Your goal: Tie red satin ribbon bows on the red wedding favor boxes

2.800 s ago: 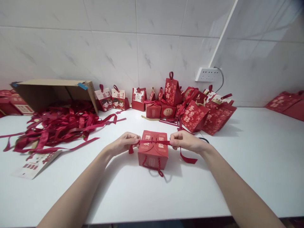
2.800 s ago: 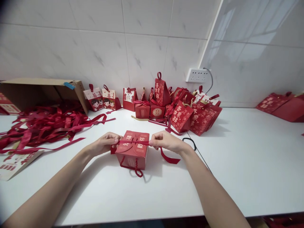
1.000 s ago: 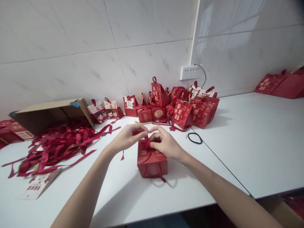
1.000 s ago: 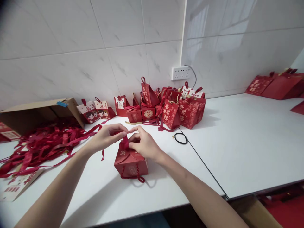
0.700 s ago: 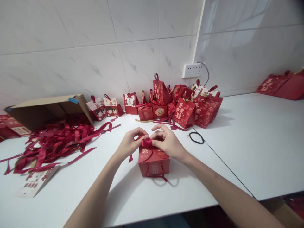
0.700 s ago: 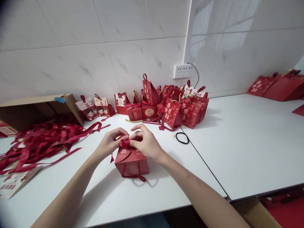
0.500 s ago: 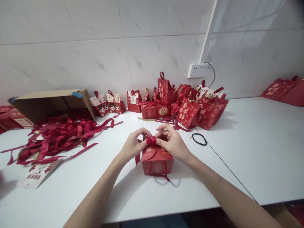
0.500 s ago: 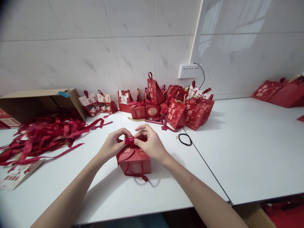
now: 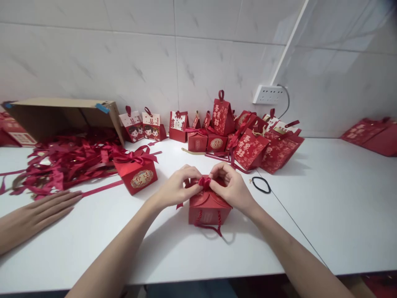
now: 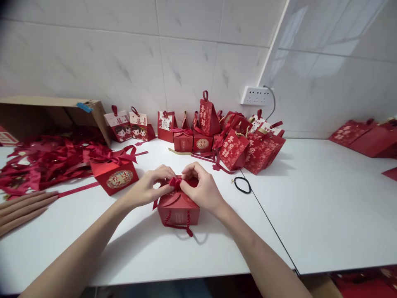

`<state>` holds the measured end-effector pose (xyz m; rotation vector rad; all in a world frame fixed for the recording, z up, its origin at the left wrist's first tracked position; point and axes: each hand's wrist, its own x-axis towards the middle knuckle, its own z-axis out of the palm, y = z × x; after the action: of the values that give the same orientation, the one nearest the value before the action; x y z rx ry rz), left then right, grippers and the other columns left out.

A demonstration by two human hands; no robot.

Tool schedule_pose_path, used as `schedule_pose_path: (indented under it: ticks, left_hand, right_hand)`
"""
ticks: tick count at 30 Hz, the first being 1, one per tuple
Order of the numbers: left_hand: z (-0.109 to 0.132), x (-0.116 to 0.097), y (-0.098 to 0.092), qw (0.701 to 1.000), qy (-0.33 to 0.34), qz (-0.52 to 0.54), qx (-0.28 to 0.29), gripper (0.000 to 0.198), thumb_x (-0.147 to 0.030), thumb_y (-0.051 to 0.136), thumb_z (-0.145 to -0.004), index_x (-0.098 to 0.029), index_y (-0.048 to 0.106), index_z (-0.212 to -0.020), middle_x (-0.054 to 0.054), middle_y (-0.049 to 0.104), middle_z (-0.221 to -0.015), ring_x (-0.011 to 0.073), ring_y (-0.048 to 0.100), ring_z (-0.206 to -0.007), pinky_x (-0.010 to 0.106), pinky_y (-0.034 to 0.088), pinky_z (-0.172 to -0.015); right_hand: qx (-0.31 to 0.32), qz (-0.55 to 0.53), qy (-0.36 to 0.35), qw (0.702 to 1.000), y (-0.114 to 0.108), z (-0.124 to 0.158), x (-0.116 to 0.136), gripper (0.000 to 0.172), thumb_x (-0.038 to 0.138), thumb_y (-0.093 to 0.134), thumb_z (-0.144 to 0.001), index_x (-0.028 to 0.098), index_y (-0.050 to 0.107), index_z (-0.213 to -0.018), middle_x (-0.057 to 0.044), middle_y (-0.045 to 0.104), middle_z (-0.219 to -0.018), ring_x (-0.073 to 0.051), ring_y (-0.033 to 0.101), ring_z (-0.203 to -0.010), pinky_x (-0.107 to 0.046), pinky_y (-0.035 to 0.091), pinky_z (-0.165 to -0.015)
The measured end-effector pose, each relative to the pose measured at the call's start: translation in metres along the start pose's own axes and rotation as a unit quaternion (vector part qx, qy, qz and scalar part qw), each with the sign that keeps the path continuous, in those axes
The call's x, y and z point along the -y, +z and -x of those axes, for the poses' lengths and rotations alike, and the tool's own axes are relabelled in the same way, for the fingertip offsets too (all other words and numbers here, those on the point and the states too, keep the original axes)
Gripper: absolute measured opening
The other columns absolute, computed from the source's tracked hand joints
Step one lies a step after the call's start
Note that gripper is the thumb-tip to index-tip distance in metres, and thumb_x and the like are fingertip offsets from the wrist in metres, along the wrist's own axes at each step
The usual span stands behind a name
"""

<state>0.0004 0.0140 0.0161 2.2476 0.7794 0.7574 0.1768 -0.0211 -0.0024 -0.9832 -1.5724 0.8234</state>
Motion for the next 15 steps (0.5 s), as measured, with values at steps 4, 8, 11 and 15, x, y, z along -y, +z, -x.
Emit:
schedule_pose_path:
  ticks: [4,8,11,15]
  left_hand:
    - [0.000,-0.003,0.005,1.000,-0.010,0.014,-0.012,0.014,-0.032,0.060,-0.075,-0.019,0.064,-0.075,0.005,0.057,-0.095,0.0196,0.048,-0.094,0.032,0.041,-0.082]
    - [-0.004,-0.001,0.012,0.997,-0.027,0.046,-0.053,0.019,-0.035,0.059,-0.076,-0.018,0.063,-0.066,0.005,0.057,-0.093,0.0195,0.050,-0.094,0.033,0.040,-0.085]
    - [-0.005,0.000,0.013,0.995,-0.033,0.073,-0.052,0.022,-0.034,0.058,-0.076,-0.018,0.062,-0.062,0.005,0.057,-0.092,0.0187,0.051,-0.092,0.032,0.039,-0.085]
    - [-0.006,0.000,0.012,0.992,-0.040,0.115,-0.044,0.028,-0.036,0.057,-0.076,-0.017,0.060,-0.057,0.005,0.056,-0.091,0.0184,0.051,-0.091,0.032,0.039,-0.084]
  right_hand:
    - [-0.002,0.025,0.000,1.000,-0.002,-0.001,-0.002,0.013,0.016,0.058,-0.073,0.020,0.049,-0.080,0.002,0.056,-0.075,-0.012,0.056,-0.072,-0.026,0.047,-0.070]
    - [0.005,0.031,-0.006,0.999,-0.005,-0.003,-0.003,0.009,0.018,0.057,-0.075,0.020,0.052,-0.081,0.000,0.058,-0.077,-0.013,0.057,-0.073,-0.026,0.047,-0.069]
    - [0.022,0.022,-0.006,1.000,-0.007,-0.005,-0.002,0.008,0.020,0.058,-0.076,0.019,0.054,-0.082,0.000,0.060,-0.079,-0.013,0.058,-0.075,-0.027,0.048,-0.072]
    - [0.033,0.029,0.014,0.999,-0.010,-0.007,0.003,0.006,0.023,0.059,-0.076,0.019,0.056,-0.079,-0.001,0.062,-0.078,-0.014,0.059,-0.073,-0.028,0.049,-0.069]
